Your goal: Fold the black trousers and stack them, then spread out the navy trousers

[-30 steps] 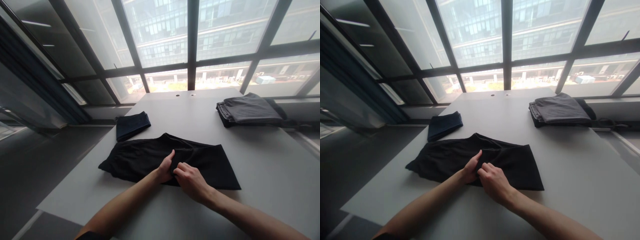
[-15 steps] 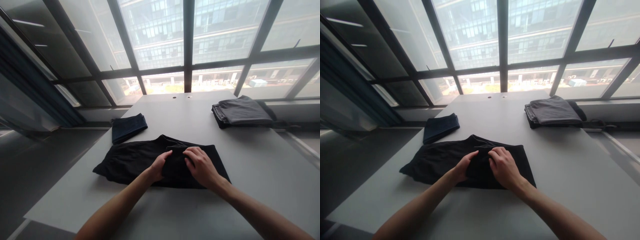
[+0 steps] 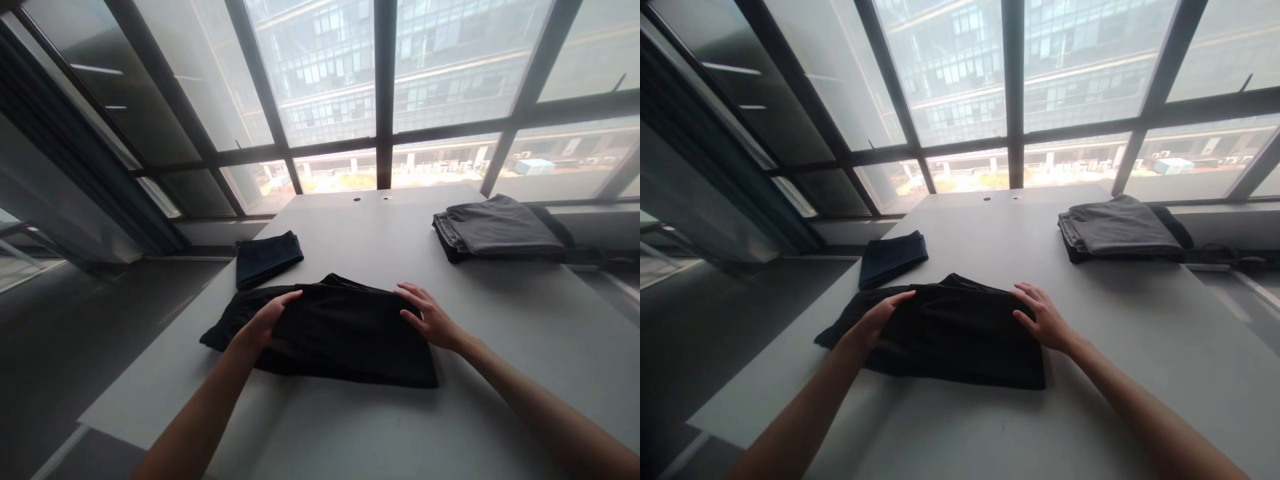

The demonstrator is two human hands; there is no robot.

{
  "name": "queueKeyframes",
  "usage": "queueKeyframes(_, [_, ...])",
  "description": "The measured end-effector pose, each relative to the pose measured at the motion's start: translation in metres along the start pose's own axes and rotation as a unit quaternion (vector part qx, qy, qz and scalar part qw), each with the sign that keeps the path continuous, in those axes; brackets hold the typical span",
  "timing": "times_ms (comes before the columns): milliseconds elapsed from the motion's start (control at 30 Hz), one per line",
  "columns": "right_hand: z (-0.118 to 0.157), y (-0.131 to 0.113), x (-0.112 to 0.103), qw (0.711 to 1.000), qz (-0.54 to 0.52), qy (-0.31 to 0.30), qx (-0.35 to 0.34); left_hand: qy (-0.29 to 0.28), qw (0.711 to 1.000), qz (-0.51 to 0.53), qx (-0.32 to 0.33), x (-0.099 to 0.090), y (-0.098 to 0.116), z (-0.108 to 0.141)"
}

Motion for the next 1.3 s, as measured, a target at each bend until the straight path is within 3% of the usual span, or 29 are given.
queueKeyframes(133, [0.003, -0.01, 0.008, 0.994, 0.006, -0.098, -0.058, 0.021, 0.999, -0.014, 0.024, -0.043, 0.024, 0.023])
queueKeyframes(267, [0.007, -0.012, 0.019, 0.984, 0.034, -0.143, -0.101, 0.042, 0.998, -0.04, 0.037, -0.099, 0.036, 0.033])
queueKeyframes(400, [0.009, -0.012, 0.025, 0.98, 0.06, -0.158, -0.109, 0.142, 0.98, -0.118, 0.075, -0.149, 0.037, 0.026])
queueKeyframes(500, [0.01, -0.012, 0.027, 0.976, 0.077, -0.168, -0.113, 0.195, 0.96, -0.162, 0.114, -0.167, 0.038, 0.025])
queueKeyframes(633, [0.01, -0.011, 0.028, 0.972, 0.092, -0.181, -0.118, 0.269, 0.923, -0.218, 0.17, -0.171, 0.043, 0.032])
queueKeyframes(767, [0.011, -0.01, 0.029, 0.968, 0.096, -0.197, -0.124, 0.365, 0.846, -0.349, 0.172, -0.175, 0.04, 0.026])
queueKeyframes(900, [0.011, -0.01, 0.03, 0.967, 0.091, -0.205, -0.123, 0.451, 0.78, -0.397, 0.174, -0.178, 0.032, 0.016])
queueKeyframes(967, [0.01, -0.01, 0.03, 0.968, 0.09, -0.203, -0.12, 0.513, 0.735, -0.404, 0.186, -0.171, 0.026, 0.018])
queueKeyframes(1033, [0.01, -0.01, 0.03, 0.969, 0.089, -0.199, -0.118, 0.571, 0.658, -0.433, 0.23, -0.158, 0.02, 0.02])
queueKeyframes(1067, [0.01, -0.01, 0.03, 0.969, 0.088, -0.198, -0.117, 0.574, 0.618, -0.468, 0.264, -0.149, 0.016, 0.02])
queueKeyframes(1133, [0.01, -0.01, 0.031, 0.97, 0.086, -0.197, -0.117, 0.508, 0.558, -0.569, 0.326, -0.132, 0.009, 0.015])
queueKeyframes(1233, [0.01, -0.01, 0.03, 0.97, 0.085, -0.197, -0.115, 0.36, 0.536, -0.681, 0.344, -0.12, 0.001, -0.003])
queueKeyframes(1300, [0.01, -0.01, 0.029, 0.971, 0.084, -0.194, -0.114, 0.354, 0.522, -0.701, 0.333, -0.125, -0.002, -0.014])
Point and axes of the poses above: each hand's wrist, its own z-axis away from the middle knuckle, its own x-axis out of the palm, y = z × x, the point moved 1 cm from there along -z, towards the middle knuckle, and after that the axes turned 14 degrees about -x, right-handed, at the moved point
